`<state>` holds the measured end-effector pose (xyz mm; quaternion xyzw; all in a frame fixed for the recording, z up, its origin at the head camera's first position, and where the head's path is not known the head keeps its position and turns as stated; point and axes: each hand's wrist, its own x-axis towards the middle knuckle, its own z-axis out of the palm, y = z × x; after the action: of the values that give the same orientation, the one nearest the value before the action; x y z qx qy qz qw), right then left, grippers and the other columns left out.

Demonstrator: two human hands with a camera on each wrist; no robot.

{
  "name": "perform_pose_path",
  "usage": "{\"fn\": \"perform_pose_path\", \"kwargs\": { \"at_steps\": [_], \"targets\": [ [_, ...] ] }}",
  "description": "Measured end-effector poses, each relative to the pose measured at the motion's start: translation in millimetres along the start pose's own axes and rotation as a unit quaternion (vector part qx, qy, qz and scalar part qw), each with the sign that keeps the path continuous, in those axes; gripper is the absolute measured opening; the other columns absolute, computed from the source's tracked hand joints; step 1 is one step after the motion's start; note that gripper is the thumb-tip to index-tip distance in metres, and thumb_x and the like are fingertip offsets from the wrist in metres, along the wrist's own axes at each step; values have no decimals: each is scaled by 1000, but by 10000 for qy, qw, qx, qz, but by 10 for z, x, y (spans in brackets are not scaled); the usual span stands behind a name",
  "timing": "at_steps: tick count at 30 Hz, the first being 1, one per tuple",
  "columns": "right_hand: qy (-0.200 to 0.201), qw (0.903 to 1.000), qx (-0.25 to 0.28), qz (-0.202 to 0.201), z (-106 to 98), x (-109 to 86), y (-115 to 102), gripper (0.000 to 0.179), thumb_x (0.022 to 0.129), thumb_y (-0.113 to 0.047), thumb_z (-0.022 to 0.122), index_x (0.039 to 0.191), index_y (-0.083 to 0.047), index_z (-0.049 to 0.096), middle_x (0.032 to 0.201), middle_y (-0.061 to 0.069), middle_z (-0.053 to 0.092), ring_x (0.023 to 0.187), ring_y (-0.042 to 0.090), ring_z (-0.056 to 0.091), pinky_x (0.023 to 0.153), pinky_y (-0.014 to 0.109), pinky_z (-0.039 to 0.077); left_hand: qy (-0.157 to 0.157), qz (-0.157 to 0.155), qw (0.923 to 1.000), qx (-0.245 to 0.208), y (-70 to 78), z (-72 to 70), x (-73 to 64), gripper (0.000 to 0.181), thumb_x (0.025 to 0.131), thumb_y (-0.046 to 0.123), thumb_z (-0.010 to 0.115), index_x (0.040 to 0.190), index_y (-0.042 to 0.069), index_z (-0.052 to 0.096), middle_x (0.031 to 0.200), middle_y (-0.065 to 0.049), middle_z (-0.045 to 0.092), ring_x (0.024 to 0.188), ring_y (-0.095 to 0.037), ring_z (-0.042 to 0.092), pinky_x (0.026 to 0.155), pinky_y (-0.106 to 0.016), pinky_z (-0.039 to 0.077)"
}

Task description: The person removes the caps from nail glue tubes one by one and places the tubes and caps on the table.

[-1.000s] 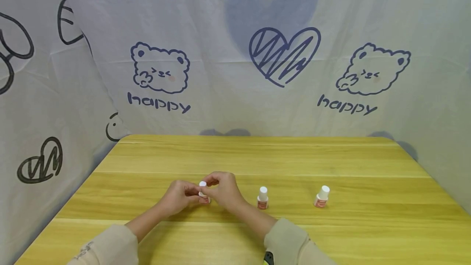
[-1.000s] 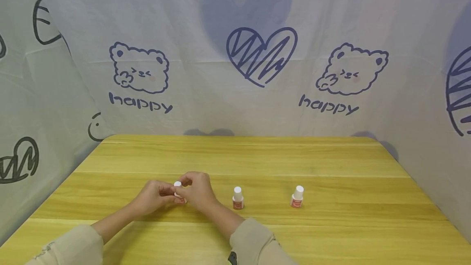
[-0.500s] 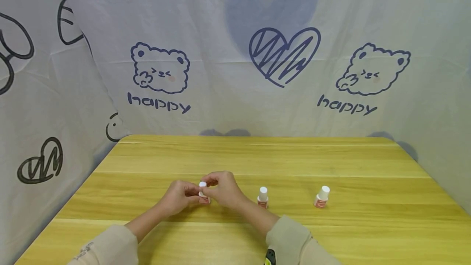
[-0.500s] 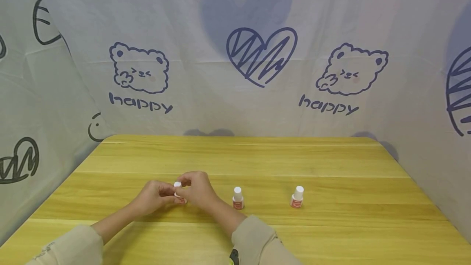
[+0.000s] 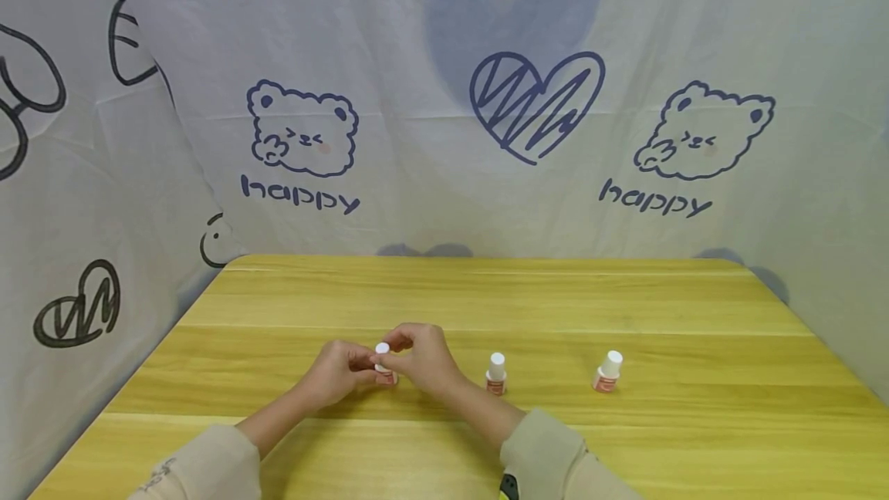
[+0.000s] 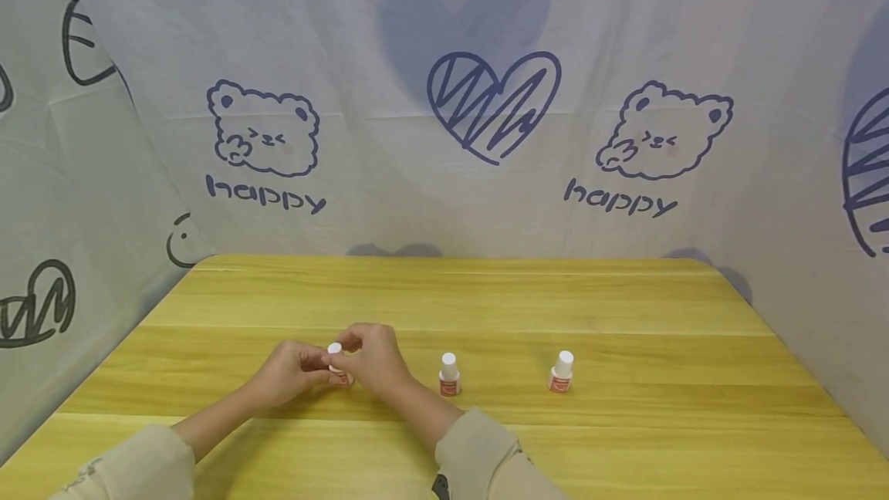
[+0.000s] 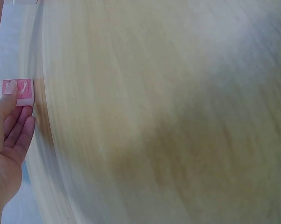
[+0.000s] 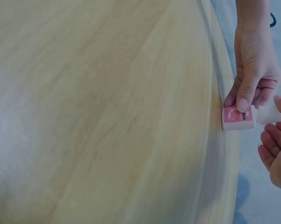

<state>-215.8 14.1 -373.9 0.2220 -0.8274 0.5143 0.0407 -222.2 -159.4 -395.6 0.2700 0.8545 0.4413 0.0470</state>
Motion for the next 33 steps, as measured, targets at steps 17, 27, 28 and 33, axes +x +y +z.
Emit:
{"fn": "perform_pose_path", "kwargs": {
  "at_steps": [17, 27, 28, 33],
  "targets": [
    [-337, 9993, -85, -98, -28, 20, -15, 7, 80, -5, 66, 85, -1, 69, 84, 9, 70, 82, 18, 64, 76, 32, 54, -41, -8, 9997, -257, 17, 4, 4, 17, 78, 7, 67, 92, -3, 69, 84, -14, 71, 74, -11, 69, 66, -17, 54],
    [-474, 9987, -19, -167, -39, 28, 0, 12, 80, -2, 63, 91, 1, 68, 92, 11, 70, 86, 21, 64, 81, 37, 53, -66, 8, 9993, -359, 18, 12, 3, 17, 78, 8, 67, 91, -2, 69, 85, -13, 71, 76, -13, 69, 67, -18, 54],
    [-433, 9989, -38, -159, -36, 27, 0, 12, 80, -3, 64, 91, 1, 68, 91, 11, 70, 86, 22, 63, 80, 37, 53, -64, 0, 9993, -369, 18, 11, 3, 16, 79, 8, 67, 91, -2, 69, 85, -13, 71, 76, -13, 69, 67, -18, 54],
    [-139, 9997, -113, -146, -15, 22, 12, 9, 78, -8, 69, 85, -1, 68, 83, 9, 69, 80, 19, 62, 76, 36, 53, -43, -31, 9996, -265, 12, 1, -1, 14, 80, 4, 65, 92, -4, 69, 84, -14, 71, 76, -14, 69, 67, -18, 54]
  ]
}}
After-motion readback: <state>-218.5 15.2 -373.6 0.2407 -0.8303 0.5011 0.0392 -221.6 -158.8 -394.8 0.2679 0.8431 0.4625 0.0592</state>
